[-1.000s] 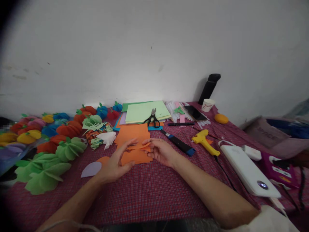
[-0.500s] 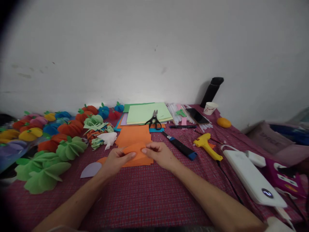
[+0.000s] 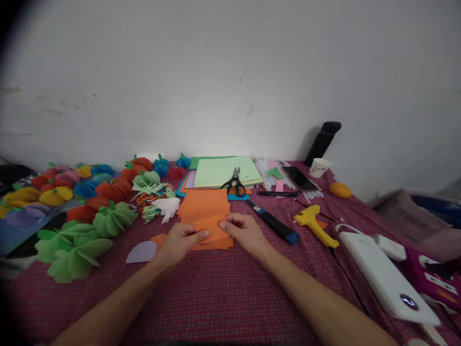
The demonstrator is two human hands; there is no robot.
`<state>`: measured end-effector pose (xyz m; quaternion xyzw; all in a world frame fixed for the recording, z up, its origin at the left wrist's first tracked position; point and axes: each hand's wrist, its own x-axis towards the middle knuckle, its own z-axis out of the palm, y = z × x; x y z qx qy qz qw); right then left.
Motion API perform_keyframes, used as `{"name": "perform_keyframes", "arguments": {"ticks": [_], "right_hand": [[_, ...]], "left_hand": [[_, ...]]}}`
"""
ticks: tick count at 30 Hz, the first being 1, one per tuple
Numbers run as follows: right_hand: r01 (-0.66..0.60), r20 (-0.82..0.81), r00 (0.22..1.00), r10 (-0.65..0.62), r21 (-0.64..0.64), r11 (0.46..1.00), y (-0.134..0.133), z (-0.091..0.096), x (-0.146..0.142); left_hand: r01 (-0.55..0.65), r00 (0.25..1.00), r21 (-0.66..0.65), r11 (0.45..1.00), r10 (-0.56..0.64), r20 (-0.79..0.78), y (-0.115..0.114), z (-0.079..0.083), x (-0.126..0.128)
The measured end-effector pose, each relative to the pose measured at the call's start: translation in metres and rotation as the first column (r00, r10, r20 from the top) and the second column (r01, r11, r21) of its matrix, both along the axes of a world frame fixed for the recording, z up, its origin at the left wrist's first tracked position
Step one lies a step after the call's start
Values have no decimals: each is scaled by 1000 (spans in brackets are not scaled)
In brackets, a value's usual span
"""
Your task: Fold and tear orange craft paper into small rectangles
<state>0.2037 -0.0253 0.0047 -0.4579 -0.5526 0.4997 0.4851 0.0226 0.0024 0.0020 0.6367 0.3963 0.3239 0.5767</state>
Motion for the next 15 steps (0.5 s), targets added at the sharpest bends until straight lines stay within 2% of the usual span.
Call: {"name": "perform_keyframes", "arguments": {"ticks": [3,6,12,15], "right_hand": [[-17,-39,999,17,1,1000,0,0,0],[22,-53,998,-22,10,1000,0,-1,-1],[77,-52,996,-76,20,997,0,-3,-1],[80,-48,996,-79,30,996,0,-4,-1]], "left_hand": [[6,1000,17,1000,-6,-22,-1,2,2],[39,999,8,999,-39,1,-2,5,3],[-17,989,47,999,24,-145,-3,9,3],[-2,985,75,997,15,-170,-2,8,3]]}}
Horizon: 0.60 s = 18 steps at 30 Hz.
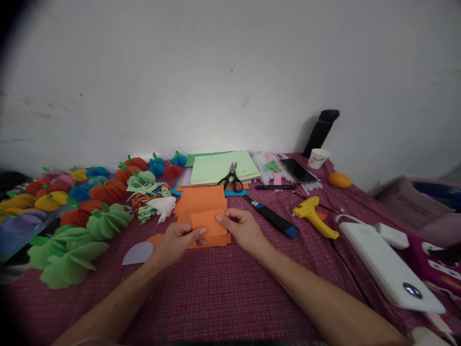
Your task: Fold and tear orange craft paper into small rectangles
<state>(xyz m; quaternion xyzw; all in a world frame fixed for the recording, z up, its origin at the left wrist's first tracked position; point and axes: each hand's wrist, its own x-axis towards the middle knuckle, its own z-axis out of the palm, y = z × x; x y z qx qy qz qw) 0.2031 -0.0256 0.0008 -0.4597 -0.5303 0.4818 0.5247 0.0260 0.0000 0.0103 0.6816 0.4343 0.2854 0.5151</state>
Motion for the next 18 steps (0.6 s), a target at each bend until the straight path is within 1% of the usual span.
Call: {"name": "perform_keyframes", "arguments": {"ticks": [3,5,9,13,18], "right_hand": [[-18,2,1000,18,3,1000,0,0,0],[-23,23,999,22,17,1000,0,-1,0],[-30,55,998,28,30,999,0,-2,0],[-26,66,998,25,23,999,0,-2,1],[-35,49,998,33,33,999,1,-2,1]], "left_hand": [[22,998,-12,1000,-21,61,1,-2,-1],[1,996,-5,1000,-1,94,2,-3,-1],[-85,993,19,996,84,84,4,-6,-4],[-73,994,8,997,72,85,5,-6,-4],[-91,991,10,996,89,99,3,-5,-3]]}}
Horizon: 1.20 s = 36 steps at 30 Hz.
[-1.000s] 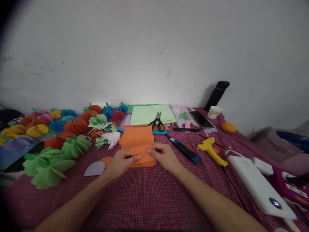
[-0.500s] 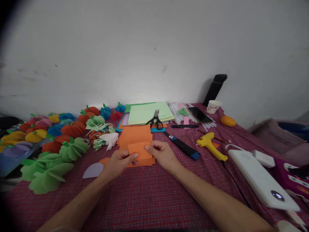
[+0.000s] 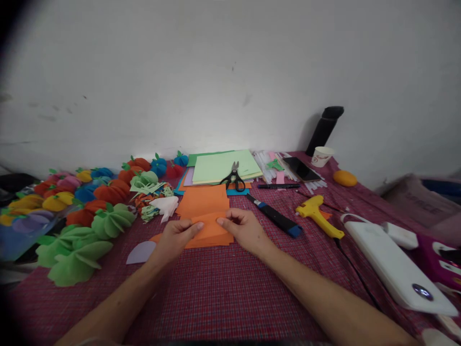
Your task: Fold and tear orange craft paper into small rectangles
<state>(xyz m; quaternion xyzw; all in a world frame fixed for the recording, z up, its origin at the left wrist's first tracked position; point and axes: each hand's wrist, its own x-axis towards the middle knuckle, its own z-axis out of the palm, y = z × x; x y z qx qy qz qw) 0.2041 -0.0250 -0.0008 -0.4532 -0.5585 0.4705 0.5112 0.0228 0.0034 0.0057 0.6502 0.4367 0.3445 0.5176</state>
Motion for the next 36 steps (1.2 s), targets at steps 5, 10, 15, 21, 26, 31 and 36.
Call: {"name": "perform_keyframes", "arguments": {"ticks": [5,10,15,21,26,31,36], "right_hand": [[-1,-21,1000,1,-12,1000,0,-1,0],[12,-16,1000,-12,-24,1000,-1,-1,-1],[-4,-28,1000,2,-45,999,-1,-1,0],[27,-52,998,-31,-69,997,-1,0,-2],[24,-126,991,-33,-78,997,-1,2,-2],[33,-241,969,-53,-85,996,2,4,-1],[22,-237,970,-49,-115,993,2,4,-2]], "left_hand": [[-16,1000,-11,1000,16,17,-1,1,0],[-8,1000,-43,999,9,23,1,-1,0],[-4,1000,-62,998,4,10,1,-1,0],[-8,1000,-24,1000,9,14,-1,5,1],[-27,996,-14,1000,28,90,-2,6,0],[-53,974,29,998,45,224,-1,5,-2],[-45,993,23,999,42,108,-5,12,0]]}}
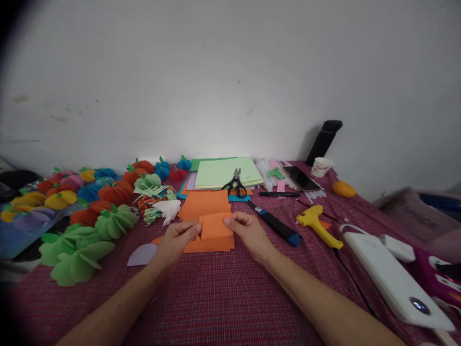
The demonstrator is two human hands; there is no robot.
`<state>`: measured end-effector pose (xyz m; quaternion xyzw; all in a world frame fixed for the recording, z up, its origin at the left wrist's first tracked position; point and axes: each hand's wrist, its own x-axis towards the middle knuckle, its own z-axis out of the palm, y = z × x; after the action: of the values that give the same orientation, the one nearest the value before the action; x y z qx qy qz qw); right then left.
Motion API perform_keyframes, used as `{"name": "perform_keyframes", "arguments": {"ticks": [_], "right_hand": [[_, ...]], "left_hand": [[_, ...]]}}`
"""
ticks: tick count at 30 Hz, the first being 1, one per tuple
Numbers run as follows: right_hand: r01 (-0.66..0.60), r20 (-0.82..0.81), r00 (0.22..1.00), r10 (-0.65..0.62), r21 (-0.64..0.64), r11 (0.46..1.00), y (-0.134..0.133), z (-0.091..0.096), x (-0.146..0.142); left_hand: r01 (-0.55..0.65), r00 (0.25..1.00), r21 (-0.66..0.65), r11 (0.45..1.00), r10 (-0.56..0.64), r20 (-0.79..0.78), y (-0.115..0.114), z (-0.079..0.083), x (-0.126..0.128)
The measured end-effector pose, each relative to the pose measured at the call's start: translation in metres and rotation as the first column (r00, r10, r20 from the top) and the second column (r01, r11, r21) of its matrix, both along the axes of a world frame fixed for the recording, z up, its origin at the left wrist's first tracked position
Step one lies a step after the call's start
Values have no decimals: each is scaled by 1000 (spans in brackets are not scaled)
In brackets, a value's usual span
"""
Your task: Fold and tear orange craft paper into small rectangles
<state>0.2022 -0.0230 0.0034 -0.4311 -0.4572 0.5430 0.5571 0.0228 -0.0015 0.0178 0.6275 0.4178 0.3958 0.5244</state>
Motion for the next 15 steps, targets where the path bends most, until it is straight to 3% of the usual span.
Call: {"name": "perform_keyframes", "arguments": {"ticks": [15], "right_hand": [[12,97,995,-18,61,998,0,0,1]], "left_hand": [[90,995,-4,996,-90,42,0,5,-1]]}}
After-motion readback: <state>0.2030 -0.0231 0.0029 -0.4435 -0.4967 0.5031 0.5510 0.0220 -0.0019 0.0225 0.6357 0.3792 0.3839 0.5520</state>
